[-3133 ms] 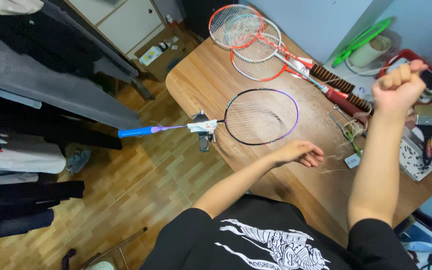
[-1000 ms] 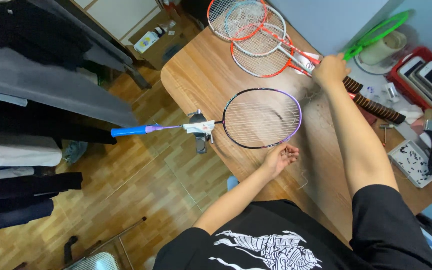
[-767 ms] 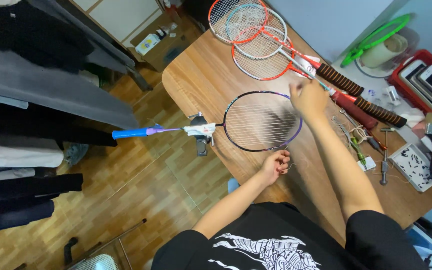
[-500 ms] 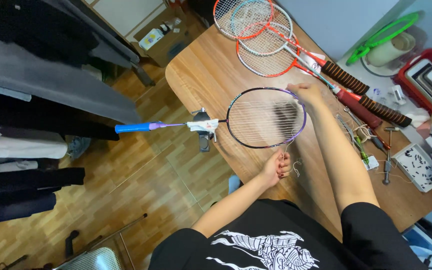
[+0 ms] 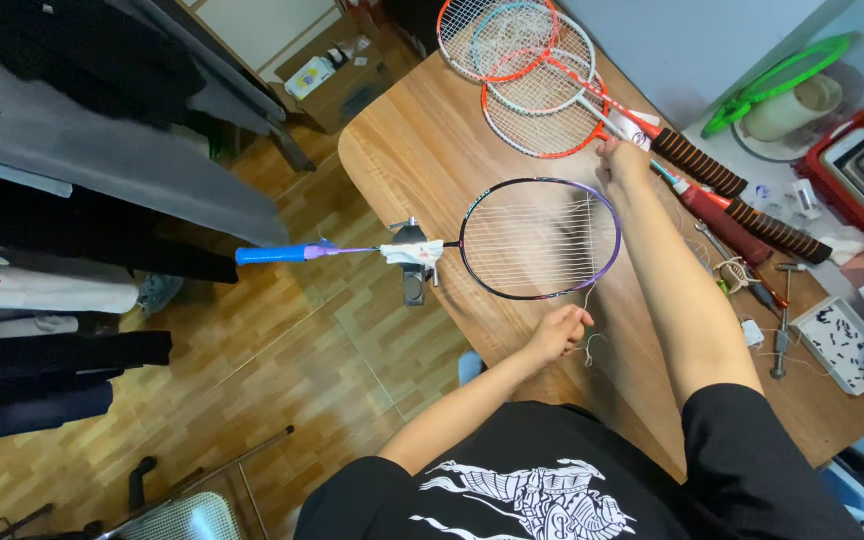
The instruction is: The person weaves and pulls badminton string through the frame of a racket.
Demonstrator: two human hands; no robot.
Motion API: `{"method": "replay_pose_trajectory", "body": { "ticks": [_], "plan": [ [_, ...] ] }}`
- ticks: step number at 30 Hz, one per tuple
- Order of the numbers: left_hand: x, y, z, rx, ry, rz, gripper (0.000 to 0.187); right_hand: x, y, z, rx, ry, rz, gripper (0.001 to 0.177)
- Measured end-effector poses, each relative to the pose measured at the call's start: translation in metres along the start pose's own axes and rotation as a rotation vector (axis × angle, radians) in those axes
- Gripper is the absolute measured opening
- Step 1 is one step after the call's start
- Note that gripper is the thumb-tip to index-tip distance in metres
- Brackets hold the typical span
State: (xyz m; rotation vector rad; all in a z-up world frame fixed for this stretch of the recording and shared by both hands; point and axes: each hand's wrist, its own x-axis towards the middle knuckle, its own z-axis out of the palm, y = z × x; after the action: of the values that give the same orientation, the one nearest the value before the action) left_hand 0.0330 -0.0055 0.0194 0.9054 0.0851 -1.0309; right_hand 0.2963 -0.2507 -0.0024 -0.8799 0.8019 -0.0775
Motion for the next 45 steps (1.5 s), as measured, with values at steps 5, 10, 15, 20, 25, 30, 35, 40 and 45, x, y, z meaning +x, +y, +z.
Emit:
{"method": "replay_pose_trajectory", "body": {
  "ticks": [5, 10, 15, 20, 25, 30, 35, 40, 45],
  "plan": [
    [-0.025, 0.035, 0.011, 0.679, 0.112, 0.348, 0.033, 0.015, 0.01, -0.002, 0.207, 0.089, 0.065, 0.012],
    [-0.028, 0.077, 0.045, 1.316, 0.179, 0.471, 0.024, 0.052, 0.027, -0.022, 0.397, 0.033, 0.062, 0.013],
    [0.026, 0.057, 0.06, 1.627, 0.091, 0.567, 0.015, 0.04, 0.022, 0.001, 0.311, 0.164, 0.091, 0.015],
    [0.044, 0.036, 0.056, 1.75, 0.112, 0.642, 0.01, 0.04, 0.022, 0.015, 0.36, 0.23, 0.055, 0.015],
    [-0.009, 0.025, 0.05, 1.71, 0.146, 0.655, 0.01, -0.022, -0.003, 0.02, -0.064, -0.095, -0.046, 0.015],
    [-0.036, -0.001, 0.032, 1.794, 0.119, 0.508, 0.012, -0.042, -0.027, 0.0, -0.129, -0.296, 0.231, 0.012],
    [-0.051, -0.002, 0.043, 1.707, 0.104, 0.45, 0.014, -0.051, -0.015, -0.006, -0.063, -0.245, 0.1, 0.014],
    [-0.041, 0.033, 0.059, 1.635, 0.191, 0.319, 0.023, 0.043, -0.042, -0.023, 0.439, -0.144, 0.224, 0.023],
    [-0.031, 0.087, 0.068, 1.292, 0.437, 0.391, 0.026, 0.033, -0.084, 0.02, 0.355, -0.073, -0.054, 0.015]
  ]
}}
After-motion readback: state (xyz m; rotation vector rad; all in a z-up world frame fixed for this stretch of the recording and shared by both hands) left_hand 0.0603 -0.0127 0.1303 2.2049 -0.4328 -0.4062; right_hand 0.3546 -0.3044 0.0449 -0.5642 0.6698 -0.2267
